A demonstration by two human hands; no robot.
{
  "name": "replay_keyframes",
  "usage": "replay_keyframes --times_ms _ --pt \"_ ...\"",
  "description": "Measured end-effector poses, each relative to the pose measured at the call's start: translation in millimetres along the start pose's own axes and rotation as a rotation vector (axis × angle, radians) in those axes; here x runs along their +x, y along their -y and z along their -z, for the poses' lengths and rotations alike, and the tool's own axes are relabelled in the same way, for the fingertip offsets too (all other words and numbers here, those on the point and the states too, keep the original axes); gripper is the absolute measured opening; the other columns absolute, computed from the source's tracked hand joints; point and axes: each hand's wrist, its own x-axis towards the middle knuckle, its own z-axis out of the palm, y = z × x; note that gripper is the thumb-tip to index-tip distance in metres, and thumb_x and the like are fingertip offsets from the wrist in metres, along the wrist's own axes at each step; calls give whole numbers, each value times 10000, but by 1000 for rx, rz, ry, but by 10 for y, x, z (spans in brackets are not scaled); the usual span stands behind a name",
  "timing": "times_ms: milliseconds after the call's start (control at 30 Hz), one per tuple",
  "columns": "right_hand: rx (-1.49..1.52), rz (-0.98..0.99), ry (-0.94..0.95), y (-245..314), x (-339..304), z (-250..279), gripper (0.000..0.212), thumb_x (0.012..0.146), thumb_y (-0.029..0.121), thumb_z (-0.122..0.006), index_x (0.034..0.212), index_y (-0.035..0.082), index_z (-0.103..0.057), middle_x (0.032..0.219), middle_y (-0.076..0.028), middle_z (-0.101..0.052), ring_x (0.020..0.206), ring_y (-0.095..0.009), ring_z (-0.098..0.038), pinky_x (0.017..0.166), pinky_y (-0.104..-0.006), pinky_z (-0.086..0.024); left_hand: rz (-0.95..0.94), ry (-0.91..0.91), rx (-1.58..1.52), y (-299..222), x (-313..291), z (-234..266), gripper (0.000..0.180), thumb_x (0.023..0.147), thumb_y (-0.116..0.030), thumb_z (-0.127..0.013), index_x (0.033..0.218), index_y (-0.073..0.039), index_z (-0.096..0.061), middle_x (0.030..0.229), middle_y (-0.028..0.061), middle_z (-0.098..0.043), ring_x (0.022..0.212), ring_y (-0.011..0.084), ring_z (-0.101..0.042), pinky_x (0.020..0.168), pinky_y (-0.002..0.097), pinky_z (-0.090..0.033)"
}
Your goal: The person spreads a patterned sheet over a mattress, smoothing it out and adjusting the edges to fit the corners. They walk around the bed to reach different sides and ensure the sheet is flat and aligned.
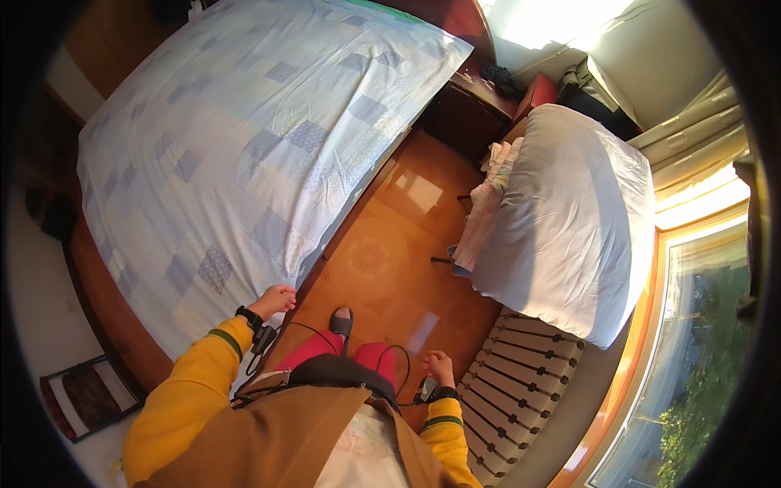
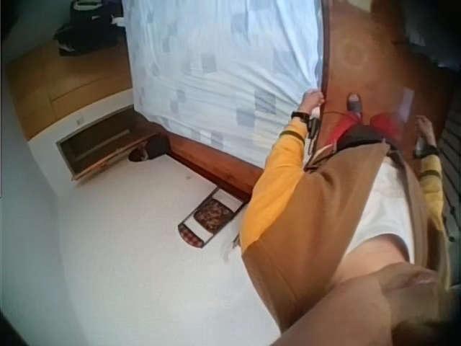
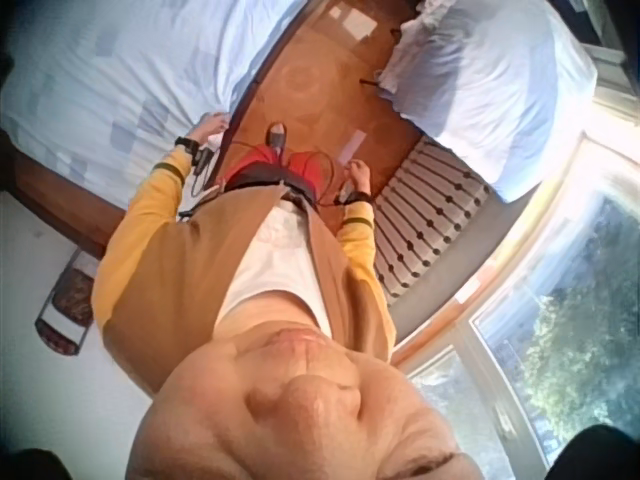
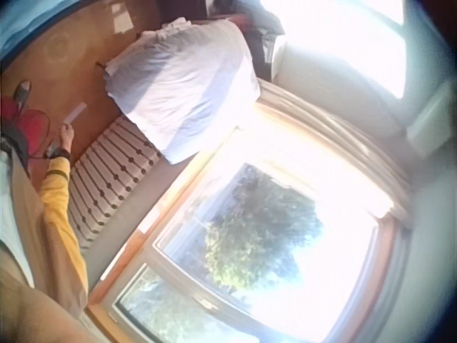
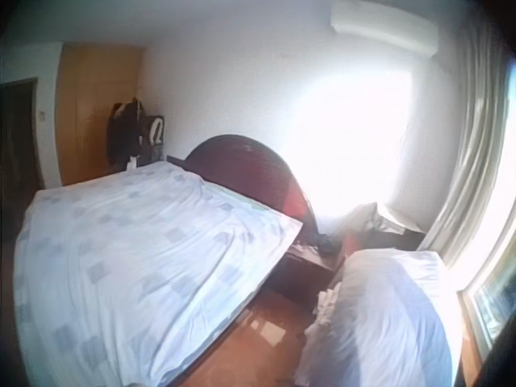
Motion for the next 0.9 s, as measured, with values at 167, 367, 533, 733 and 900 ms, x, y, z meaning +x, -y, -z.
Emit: replay_keyframes --times_ms 167,367,533,733,900 --pt "5 -127 133 782 346 68 256 953 121 -482 1170 50 -598 908 -66 -689 672 -145 -667 526 -258 -503 -201 148 99 -1352 548 -846 356 922 -184 -596 1231 -9 -563 976 44 -648 809 124 -631 728 259 -517" --pt "-47 -42 314 1847 1302 178 238 963 165 -529 1168 72 -607 886 -71 -684 651 -141 -652 524 -257 -494 -222 153 93 -2138 1048 -1216 368 933 -172 -588 1261 -10 -552 1006 50 -649 833 120 -637 733 259 -519" --pt "-155 83 429 2820 2004 135 234 961 161 -525 1158 60 -599 879 -73 -679 639 -162 -658 525 -275 -502 -82 -55 45 -2103 1241 -809 376 911 -166 -592 1254 -19 -546 945 44 -649 765 121 -635 675 252 -523" --pt "-321 146 506 4151 2702 -89 249 970 155 -474 1179 82 -587 921 -59 -677 738 -166 -684 623 -292 -541 122 -290 -63 -1810 1263 -296 358 916 -153 -564 1250 -27 -548 959 72 -659 772 148 -660 654 257 -535" --pt "-260 139 513 4941 3343 -338 216 963 160 -516 1122 44 -604 847 -82 -666 646 -172 -653 534 -276 -502 193 -352 -140 -1935 1732 -155 369 926 -165 -551 1270 -31 -535 962 69 -656 778 155 -660 662 274 -540"
